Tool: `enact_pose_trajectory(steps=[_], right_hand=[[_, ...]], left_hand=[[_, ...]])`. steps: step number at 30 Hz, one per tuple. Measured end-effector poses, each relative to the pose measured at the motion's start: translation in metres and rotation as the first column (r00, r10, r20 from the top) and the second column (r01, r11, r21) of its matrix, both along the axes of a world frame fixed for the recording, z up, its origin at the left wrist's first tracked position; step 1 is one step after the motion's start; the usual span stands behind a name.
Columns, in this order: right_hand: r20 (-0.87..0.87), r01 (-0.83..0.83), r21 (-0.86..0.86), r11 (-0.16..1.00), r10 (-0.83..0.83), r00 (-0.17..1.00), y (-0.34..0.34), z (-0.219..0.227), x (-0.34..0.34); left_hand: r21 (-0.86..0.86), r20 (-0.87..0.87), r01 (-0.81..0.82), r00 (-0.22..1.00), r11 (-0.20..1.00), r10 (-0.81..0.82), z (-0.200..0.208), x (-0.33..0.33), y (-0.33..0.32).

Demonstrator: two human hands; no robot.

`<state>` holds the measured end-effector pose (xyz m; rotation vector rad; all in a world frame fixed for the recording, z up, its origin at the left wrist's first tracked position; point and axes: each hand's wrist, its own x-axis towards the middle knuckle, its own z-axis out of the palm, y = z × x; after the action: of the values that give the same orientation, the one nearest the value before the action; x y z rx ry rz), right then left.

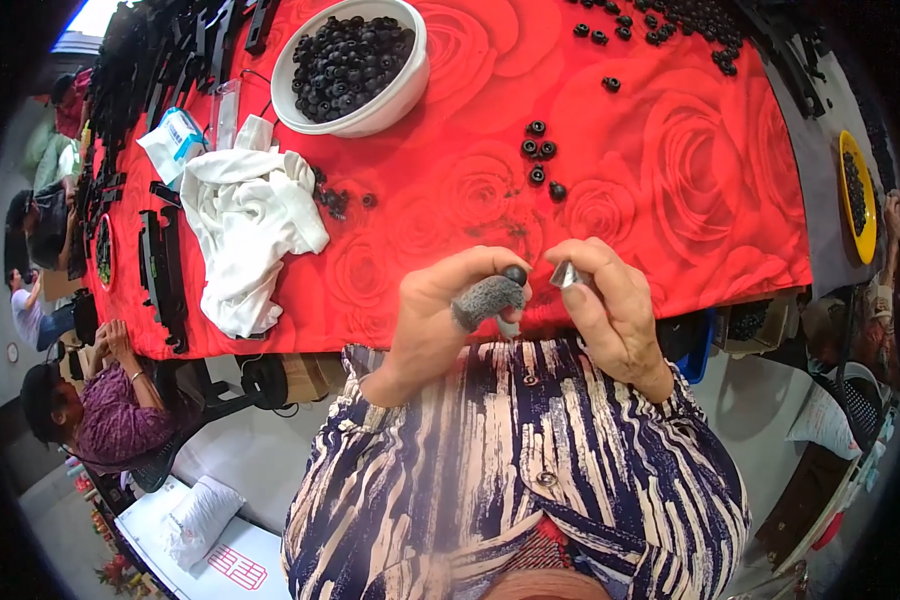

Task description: The person assembles small black plastic components by hand on a table.

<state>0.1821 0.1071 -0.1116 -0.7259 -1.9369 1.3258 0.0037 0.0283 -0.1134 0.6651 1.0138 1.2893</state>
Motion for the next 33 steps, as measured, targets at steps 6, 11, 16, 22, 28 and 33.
enact_pose_trajectory(steps=[6, 11, 16, 22, 28, 33], right_hand=[[0.033, 0.031, 0.075, 0.997, -0.033, 0.999, -0.002, -0.001, -0.003], [0.027, 0.048, 0.092, 0.995, -0.050, 0.998, -0.005, -0.003, -0.003], [0.055, 0.031, 0.085, 0.996, -0.036, 0.998, -0.004, -0.001, -0.004], [0.054, 0.029, 0.102, 0.994, -0.035, 0.998, -0.003, -0.004, -0.005], [0.045, 0.030, 0.097, 0.995, -0.034, 0.998, -0.003, -0.006, -0.005], [0.027, 0.040, 0.080, 0.996, -0.042, 0.999, -0.004, -0.009, -0.005]], left_hand=[[-0.018, -0.073, 0.056, 0.996, 0.998, -0.057, 0.002, 0.003, -0.001], [0.042, -0.127, 0.049, 0.991, 0.998, -0.043, -0.001, 0.004, -0.002], [0.029, -0.098, 0.048, 0.994, 0.998, -0.045, -0.002, 0.004, -0.002], [0.023, -0.099, 0.056, 0.994, 0.998, -0.054, -0.003, 0.005, -0.003], [0.009, -0.080, 0.077, 0.994, 0.997, -0.076, -0.006, 0.004, -0.003], [-0.013, -0.049, 0.064, 0.997, 0.998, -0.065, -0.007, 0.006, -0.004]])
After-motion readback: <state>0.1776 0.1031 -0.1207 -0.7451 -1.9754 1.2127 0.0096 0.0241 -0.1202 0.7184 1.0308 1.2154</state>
